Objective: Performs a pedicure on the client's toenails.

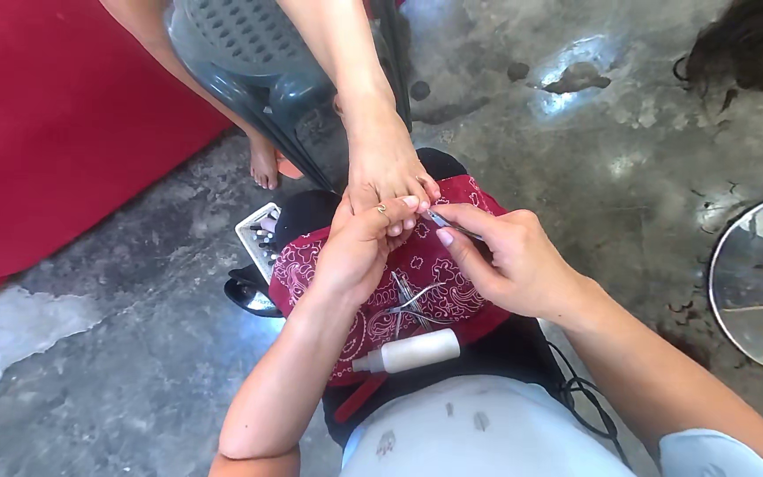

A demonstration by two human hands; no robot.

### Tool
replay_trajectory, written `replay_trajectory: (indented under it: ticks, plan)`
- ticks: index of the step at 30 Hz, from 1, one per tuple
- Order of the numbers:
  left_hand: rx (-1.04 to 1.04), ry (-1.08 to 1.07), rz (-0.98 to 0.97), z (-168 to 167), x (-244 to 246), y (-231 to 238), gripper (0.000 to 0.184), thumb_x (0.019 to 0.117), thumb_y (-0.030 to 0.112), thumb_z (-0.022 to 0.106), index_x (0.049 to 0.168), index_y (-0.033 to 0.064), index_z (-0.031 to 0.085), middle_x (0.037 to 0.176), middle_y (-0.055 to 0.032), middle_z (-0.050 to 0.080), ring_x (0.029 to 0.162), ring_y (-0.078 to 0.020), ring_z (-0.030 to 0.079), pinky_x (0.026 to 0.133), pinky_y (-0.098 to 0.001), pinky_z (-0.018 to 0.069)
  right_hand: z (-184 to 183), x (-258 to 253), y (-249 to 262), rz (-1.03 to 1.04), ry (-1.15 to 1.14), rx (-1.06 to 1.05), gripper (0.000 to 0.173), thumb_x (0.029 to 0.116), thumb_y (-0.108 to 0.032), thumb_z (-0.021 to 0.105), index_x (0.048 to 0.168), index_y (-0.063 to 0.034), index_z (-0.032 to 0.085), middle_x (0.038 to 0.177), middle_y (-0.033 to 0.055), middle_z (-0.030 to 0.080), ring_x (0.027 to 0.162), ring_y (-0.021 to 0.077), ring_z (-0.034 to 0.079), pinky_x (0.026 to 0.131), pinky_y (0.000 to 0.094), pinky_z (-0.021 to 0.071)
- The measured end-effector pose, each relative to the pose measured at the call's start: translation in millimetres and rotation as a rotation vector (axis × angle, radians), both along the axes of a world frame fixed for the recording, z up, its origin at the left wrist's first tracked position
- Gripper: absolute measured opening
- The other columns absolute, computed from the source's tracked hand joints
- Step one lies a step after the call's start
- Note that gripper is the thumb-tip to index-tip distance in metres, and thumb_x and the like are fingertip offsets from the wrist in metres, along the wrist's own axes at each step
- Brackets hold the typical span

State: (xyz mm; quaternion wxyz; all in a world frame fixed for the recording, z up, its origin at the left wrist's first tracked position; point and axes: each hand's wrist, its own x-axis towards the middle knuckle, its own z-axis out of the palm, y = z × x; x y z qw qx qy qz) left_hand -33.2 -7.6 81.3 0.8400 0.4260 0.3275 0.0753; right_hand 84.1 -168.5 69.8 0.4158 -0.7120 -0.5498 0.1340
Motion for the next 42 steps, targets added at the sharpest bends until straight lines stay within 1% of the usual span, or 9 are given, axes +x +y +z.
replay_trajectory:
  ticks: [4,10,13,18,23,27,30,37,42]
  plan:
    - [0.015,0.022,0.001,1,0,0,0.026,0.0908,0.008,0.063,0.113,0.0195,0.054,0.079,0.0029,0.059,0.07,-0.0068,0.06,0.075,-0.029,0.0563,1,0,2,0.017,-0.016,-0.023,0.03,0.1028,-0.015,0.051,0.121,0.0013,0.069,0.066,-0.0033,0.061,0.052,0.0012,0.053,0.047,0.0189,0.0448]
    - [0.014,0.026,0.008,1,0,-1,0.03,0.091,0.006,0.063,0.115,0.0194,0.052,0.078,0.0025,0.06,0.069,-0.0069,0.06,0.074,-0.0291,0.057,4,-2,4,-0.003,-0.084,-0.047,0.029,0.1027,-0.016,0.051,0.118,-0.0008,0.07,0.066,-0.0026,0.063,0.053,0.0037,0.056,0.048,0.0219,0.0457]
    - [0.016,0.025,0.01,1,0,-2,0.029,0.0907,0.007,0.063,0.114,0.0197,0.052,0.077,0.0029,0.058,0.068,-0.0071,0.06,0.073,-0.0289,0.0569,5,-3,5,-0.01,-0.098,-0.064,0.028,0.102,-0.015,0.051,0.117,-0.0008,0.07,0.064,-0.0027,0.06,0.05,0.005,0.051,0.046,0.0236,0.0408]
    - [0.027,0.018,-0.002,1,0,-1,0.027,0.0912,0.009,0.063,0.114,0.02,0.053,0.08,0.0032,0.06,0.071,-0.0066,0.06,0.074,-0.0292,0.0566,4,-1,1,0.007,-0.002,-0.069,0.032,0.1022,-0.015,0.05,0.124,0.0003,0.068,0.062,-0.0058,0.055,0.048,0.0001,0.046,0.043,0.0189,0.0378]
    - [0.036,0.024,0.001,2,1,-3,0.027,0.0921,0.01,0.063,0.115,0.0201,0.054,0.079,0.0029,0.06,0.069,-0.0063,0.06,0.071,-0.0269,0.0561,4,-4,2,-0.01,0.035,-0.068,0.03,0.1031,-0.016,0.051,0.123,0.0001,0.068,0.065,-0.0049,0.063,0.051,0.0009,0.055,0.046,0.0192,0.0469]
    - [0.046,0.018,-0.006,1,1,-3,0.023,0.0934,0.01,0.062,0.113,0.0196,0.055,0.079,0.0027,0.059,0.068,-0.0061,0.059,0.07,-0.0263,0.056,6,-8,5,-0.038,-0.01,-0.08,0.028,0.1022,-0.016,0.051,0.116,-0.0021,0.07,0.061,-0.0056,0.056,0.048,0.0016,0.048,0.043,0.0207,0.0395]
    - [0.033,-0.042,-0.039,0,0,-1,0.014,0.096,0.012,0.061,0.109,0.0167,0.06,0.08,0.0015,0.062,0.069,-0.0063,0.06,0.071,-0.0257,0.0561,6,-11,1,-0.014,0.029,-0.043,0.025,0.1,-0.016,0.051,0.109,-0.0044,0.071,0.061,-0.008,0.055,0.049,-0.0023,0.046,0.043,0.0171,0.0371]
    - [-0.015,-0.104,-0.093,-4,-6,9,0.02,0.0904,0.007,0.059,0.109,0.0159,0.061,0.088,-0.0005,0.064,0.077,-0.0088,0.063,0.077,-0.0295,0.0572,12,-25,0,-0.167,0.219,-0.028,0.03,0.1042,-0.015,0.05,0.123,0.0,0.067,0.062,-0.007,0.057,0.047,-0.0023,0.048,0.042,0.0148,0.0421]
    - [-0.015,-0.101,-0.074,-4,-1,8,0.017,0.0879,0.002,0.059,0.098,0.0155,0.059,0.08,0.0016,0.059,0.073,-0.0086,0.061,0.076,-0.0299,0.0563,19,-34,6,-0.202,0.173,-0.073,0.03,0.1031,-0.014,0.049,0.123,0.0008,0.067,0.061,-0.0063,0.056,0.047,-0.0023,0.049,0.043,0.0146,0.0421]
